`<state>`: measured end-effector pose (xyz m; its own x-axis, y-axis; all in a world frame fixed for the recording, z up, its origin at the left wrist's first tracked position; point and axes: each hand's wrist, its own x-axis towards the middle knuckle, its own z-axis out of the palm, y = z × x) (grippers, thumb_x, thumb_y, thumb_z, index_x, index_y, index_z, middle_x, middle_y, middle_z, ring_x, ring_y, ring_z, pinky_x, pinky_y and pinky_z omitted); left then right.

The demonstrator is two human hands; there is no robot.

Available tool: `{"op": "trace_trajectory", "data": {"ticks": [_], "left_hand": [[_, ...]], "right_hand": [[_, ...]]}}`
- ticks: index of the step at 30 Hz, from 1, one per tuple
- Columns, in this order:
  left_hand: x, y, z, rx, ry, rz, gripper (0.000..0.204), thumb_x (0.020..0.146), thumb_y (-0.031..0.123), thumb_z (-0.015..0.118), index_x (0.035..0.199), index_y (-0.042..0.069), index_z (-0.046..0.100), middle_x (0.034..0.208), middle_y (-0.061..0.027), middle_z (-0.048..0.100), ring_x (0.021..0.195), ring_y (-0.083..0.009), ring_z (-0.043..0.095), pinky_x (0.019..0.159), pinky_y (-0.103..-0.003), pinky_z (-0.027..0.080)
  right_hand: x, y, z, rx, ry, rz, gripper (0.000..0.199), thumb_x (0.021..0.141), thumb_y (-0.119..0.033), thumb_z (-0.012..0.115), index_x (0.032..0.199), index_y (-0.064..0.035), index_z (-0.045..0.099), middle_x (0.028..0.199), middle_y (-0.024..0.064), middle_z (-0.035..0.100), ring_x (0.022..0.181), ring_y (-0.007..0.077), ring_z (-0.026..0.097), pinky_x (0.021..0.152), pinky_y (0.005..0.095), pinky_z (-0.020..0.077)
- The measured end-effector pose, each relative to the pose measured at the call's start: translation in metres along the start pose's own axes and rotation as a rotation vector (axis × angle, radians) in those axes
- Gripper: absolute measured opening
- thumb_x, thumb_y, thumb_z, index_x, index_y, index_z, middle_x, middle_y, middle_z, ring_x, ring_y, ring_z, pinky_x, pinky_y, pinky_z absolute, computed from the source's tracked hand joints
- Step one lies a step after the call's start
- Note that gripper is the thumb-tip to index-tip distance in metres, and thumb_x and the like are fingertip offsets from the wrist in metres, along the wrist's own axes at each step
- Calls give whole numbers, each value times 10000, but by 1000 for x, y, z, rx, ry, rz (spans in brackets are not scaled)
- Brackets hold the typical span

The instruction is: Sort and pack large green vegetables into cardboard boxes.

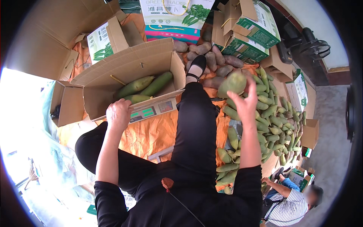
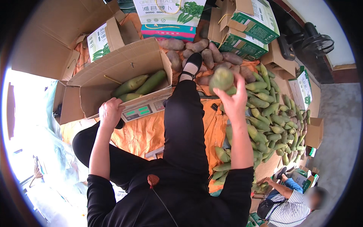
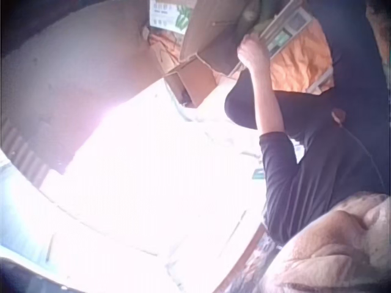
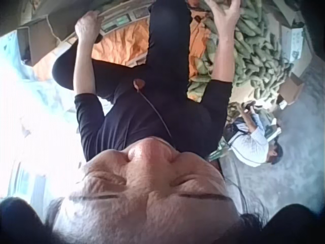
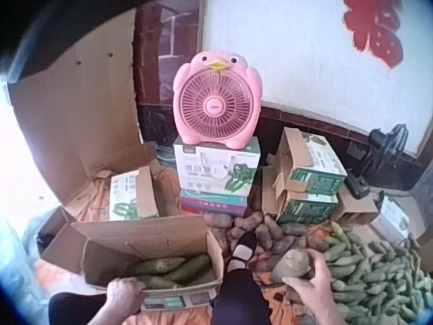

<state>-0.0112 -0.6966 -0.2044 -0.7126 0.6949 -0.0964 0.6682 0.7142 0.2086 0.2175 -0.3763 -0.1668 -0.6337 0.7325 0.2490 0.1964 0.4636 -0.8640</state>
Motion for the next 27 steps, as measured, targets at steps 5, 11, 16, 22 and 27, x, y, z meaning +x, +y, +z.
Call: {"op": "trace_trajectory", "data": {"ticks": [5,11,16,22,27], "left_hand": [[-1,-1,-3,30,-9,6,122,719,131,687,813,73,637,807,-90,613,804,-292,620,743,-397,485],[-1,5,-7,18,-6,-30,138,712,145,707,800,64,638,814,-92,616,818,-288,622,739,-400,485],[0,1,0,55,-28,-32,134,736,192,677,782,70,643,796,-109,605,815,-293,616,745,-403,477],[1,5,1,21,-41,-9,142,718,171,688,784,59,632,795,-111,593,790,-319,600,717,-414,472],[-2,5,-6,27,-6,-24,154,716,160,688,805,56,618,813,-119,593,776,-344,588,701,-422,468]], "right_hand": [[51,-110,37,322,-103,-371,604,661,-40,797,1183,-25,494,1074,76,582,998,179,573,879,321,458],[63,-143,125,55,-377,-589,582,588,-134,835,1096,-63,561,1043,98,618,956,271,611,801,362,487],[34,-118,202,-468,-622,-539,521,625,-283,810,1052,-113,564,976,79,617,950,268,580,812,442,392],[42,-99,193,-277,-898,-340,507,734,-316,739,1144,-73,564,1042,138,633,1002,316,604,851,435,460],[69,-56,95,-10,-608,-149,430,801,-254,710,1172,-77,584,1011,120,665,867,164,644,734,292,515]]}}
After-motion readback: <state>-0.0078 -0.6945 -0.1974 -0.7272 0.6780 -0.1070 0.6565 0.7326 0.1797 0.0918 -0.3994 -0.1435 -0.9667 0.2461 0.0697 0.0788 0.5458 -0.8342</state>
